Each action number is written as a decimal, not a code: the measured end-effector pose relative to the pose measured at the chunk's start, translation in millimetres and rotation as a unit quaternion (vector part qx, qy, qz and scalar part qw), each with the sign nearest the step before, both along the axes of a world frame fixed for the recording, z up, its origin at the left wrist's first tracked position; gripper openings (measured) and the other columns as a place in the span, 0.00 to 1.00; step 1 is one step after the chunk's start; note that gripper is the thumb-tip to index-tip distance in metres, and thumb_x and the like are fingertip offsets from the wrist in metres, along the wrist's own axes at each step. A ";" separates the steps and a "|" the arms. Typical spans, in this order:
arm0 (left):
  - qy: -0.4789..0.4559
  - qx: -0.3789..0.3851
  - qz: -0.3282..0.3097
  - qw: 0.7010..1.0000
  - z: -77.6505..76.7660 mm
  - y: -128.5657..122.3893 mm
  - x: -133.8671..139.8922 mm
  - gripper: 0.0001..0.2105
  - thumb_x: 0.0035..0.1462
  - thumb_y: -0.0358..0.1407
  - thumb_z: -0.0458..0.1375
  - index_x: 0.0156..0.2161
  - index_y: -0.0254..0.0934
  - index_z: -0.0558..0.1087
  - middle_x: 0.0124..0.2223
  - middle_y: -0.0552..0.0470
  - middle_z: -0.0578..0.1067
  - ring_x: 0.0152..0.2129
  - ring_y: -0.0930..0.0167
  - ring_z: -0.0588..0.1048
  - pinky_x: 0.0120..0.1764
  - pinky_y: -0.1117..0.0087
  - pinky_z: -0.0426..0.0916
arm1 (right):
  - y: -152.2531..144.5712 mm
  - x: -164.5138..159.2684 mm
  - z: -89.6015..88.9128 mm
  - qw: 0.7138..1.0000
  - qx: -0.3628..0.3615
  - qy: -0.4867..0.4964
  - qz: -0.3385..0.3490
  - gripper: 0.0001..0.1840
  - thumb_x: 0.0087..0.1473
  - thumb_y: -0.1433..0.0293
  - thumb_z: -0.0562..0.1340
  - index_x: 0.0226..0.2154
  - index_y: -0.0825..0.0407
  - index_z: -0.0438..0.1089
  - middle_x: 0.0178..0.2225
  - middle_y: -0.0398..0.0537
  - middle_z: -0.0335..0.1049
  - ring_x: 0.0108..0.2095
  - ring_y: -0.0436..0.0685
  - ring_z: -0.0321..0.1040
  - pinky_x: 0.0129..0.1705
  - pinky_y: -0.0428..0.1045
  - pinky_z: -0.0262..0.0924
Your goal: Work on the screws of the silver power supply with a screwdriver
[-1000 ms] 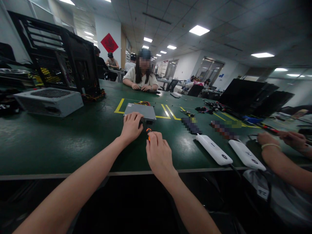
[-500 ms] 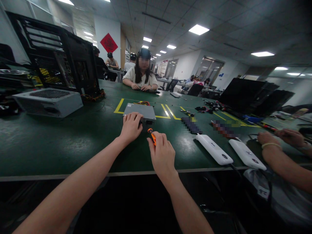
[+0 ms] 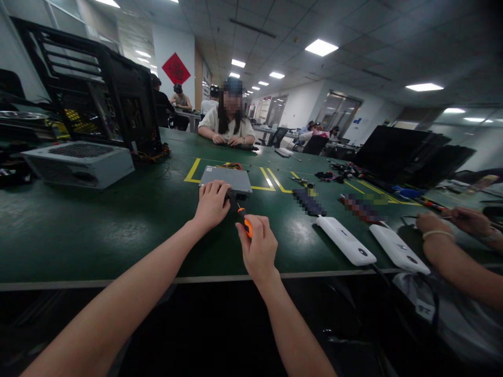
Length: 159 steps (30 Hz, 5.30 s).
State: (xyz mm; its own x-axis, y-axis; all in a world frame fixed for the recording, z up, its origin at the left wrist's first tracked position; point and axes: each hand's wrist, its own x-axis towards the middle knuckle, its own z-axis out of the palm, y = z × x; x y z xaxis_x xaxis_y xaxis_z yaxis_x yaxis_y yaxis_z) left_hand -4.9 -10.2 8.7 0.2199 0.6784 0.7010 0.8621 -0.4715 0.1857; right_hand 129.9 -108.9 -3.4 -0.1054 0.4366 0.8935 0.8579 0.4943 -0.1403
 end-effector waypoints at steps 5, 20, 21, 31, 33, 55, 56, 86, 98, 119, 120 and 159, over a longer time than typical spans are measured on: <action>-0.001 0.002 0.001 1.000 0.8 -1.8 -0.3 0.15 0.51 0.30 0.51 0.46 0.40 0.65 0.47 0.47 0.67 0.46 0.61 0.64 0.49 0.58 0.56 | -1.3 -4.7 -3.4 1.000 -0.015 0.004 0.015 0.10 0.55 0.71 0.54 0.42 0.53 0.59 0.44 0.58 0.61 0.38 0.54 0.66 0.34 0.49 0.65; 0.003 0.009 0.002 1.000 -1.8 -0.1 -0.6 0.16 0.51 0.31 0.52 0.46 0.39 0.65 0.48 0.47 0.67 0.46 0.61 0.63 0.49 0.59 0.55 | -1.3 -3.4 -7.6 1.000 0.002 0.025 0.001 0.13 0.56 0.74 0.53 0.46 0.54 0.57 0.39 0.55 0.64 0.39 0.55 0.66 0.36 0.50 0.66; 0.002 0.007 0.001 1.000 -1.7 -0.1 -0.5 0.16 0.51 0.30 0.52 0.46 0.39 0.65 0.48 0.47 0.67 0.46 0.61 0.63 0.49 0.59 0.55 | -1.3 -3.0 -7.7 1.000 0.002 0.027 -0.008 0.12 0.56 0.73 0.53 0.45 0.54 0.58 0.37 0.53 0.65 0.37 0.54 0.67 0.34 0.49 0.66; 0.008 0.010 0.003 1.000 -0.6 -1.8 -0.2 0.16 0.50 0.30 0.52 0.46 0.39 0.66 0.47 0.46 0.68 0.46 0.61 0.64 0.49 0.59 0.55 | -2.4 -3.0 -9.4 0.999 -0.024 0.028 -0.014 0.12 0.56 0.73 0.52 0.45 0.54 0.57 0.41 0.55 0.64 0.38 0.55 0.67 0.34 0.49 0.66; 0.006 0.010 0.000 1.000 -1.0 -1.8 -0.4 0.16 0.51 0.30 0.52 0.46 0.39 0.66 0.47 0.46 0.68 0.46 0.61 0.64 0.49 0.59 0.56 | -2.4 -2.4 -9.8 0.999 -0.027 0.034 -0.032 0.10 0.57 0.71 0.53 0.43 0.54 0.58 0.37 0.52 0.65 0.34 0.54 0.68 0.31 0.48 0.66; -0.014 0.007 -0.016 1.000 -1.9 0.7 -2.6 0.16 0.52 0.30 0.50 0.47 0.40 0.68 0.47 0.47 0.68 0.45 0.62 0.64 0.48 0.59 0.56 | -2.3 -2.4 -7.8 1.000 0.006 0.015 0.018 0.12 0.57 0.72 0.53 0.45 0.55 0.59 0.38 0.53 0.66 0.39 0.54 0.68 0.35 0.48 0.67; -0.013 0.008 -0.014 1.000 -1.7 0.4 -2.5 0.16 0.52 0.30 0.50 0.47 0.40 0.68 0.47 0.47 0.68 0.45 0.62 0.64 0.48 0.59 0.56 | -2.7 -2.0 -7.4 1.000 0.001 0.016 0.008 0.11 0.57 0.71 0.53 0.44 0.54 0.60 0.37 0.53 0.66 0.38 0.54 0.68 0.33 0.47 0.66; -0.007 0.001 -0.013 1.000 -0.1 -2.5 -2.4 0.16 0.51 0.30 0.51 0.47 0.40 0.66 0.48 0.47 0.68 0.46 0.62 0.64 0.49 0.59 0.55 | -0.8 -2.8 -11.3 0.999 -0.014 -0.001 0.032 0.09 0.58 0.69 0.53 0.42 0.53 0.61 0.39 0.53 0.62 0.38 0.53 0.67 0.34 0.47 0.67; -0.013 0.012 0.033 0.999 -2.4 0.6 4.8 0.12 0.53 0.33 0.52 0.45 0.39 0.67 0.45 0.45 0.67 0.43 0.61 0.64 0.47 0.59 0.56 | -1.8 -4.3 -10.4 0.997 -0.046 0.041 0.041 0.12 0.56 0.72 0.52 0.44 0.54 0.57 0.39 0.53 0.61 0.37 0.54 0.66 0.33 0.48 0.67; -0.029 0.013 0.055 0.998 -1.7 2.7 9.4 0.10 0.54 0.35 0.52 0.42 0.40 0.67 0.43 0.45 0.66 0.43 0.60 0.64 0.46 0.58 0.57 | -3.5 -5.0 -7.9 0.997 -0.041 0.060 0.030 0.10 0.57 0.70 0.53 0.43 0.54 0.57 0.38 0.53 0.63 0.36 0.54 0.67 0.32 0.48 0.66; -0.029 0.014 0.055 0.998 -1.8 2.5 9.4 0.10 0.54 0.35 0.52 0.42 0.40 0.67 0.43 0.46 0.66 0.43 0.60 0.64 0.46 0.58 0.57 | -4.0 -4.5 -7.9 0.996 -0.042 0.071 0.032 0.10 0.57 0.71 0.53 0.43 0.54 0.57 0.38 0.53 0.63 0.36 0.54 0.67 0.33 0.48 0.66; 0.096 -0.172 -0.155 0.968 -15.6 3.3 -0.8 0.10 0.57 0.37 0.50 0.37 0.40 0.74 0.40 0.52 0.69 0.35 0.71 0.71 0.37 0.72 0.64 | -13.1 6.9 -7.3 0.961 0.036 0.272 0.027 0.06 0.52 0.72 0.57 0.36 0.52 0.62 0.32 0.45 0.64 0.33 0.51 0.64 0.36 0.49 0.61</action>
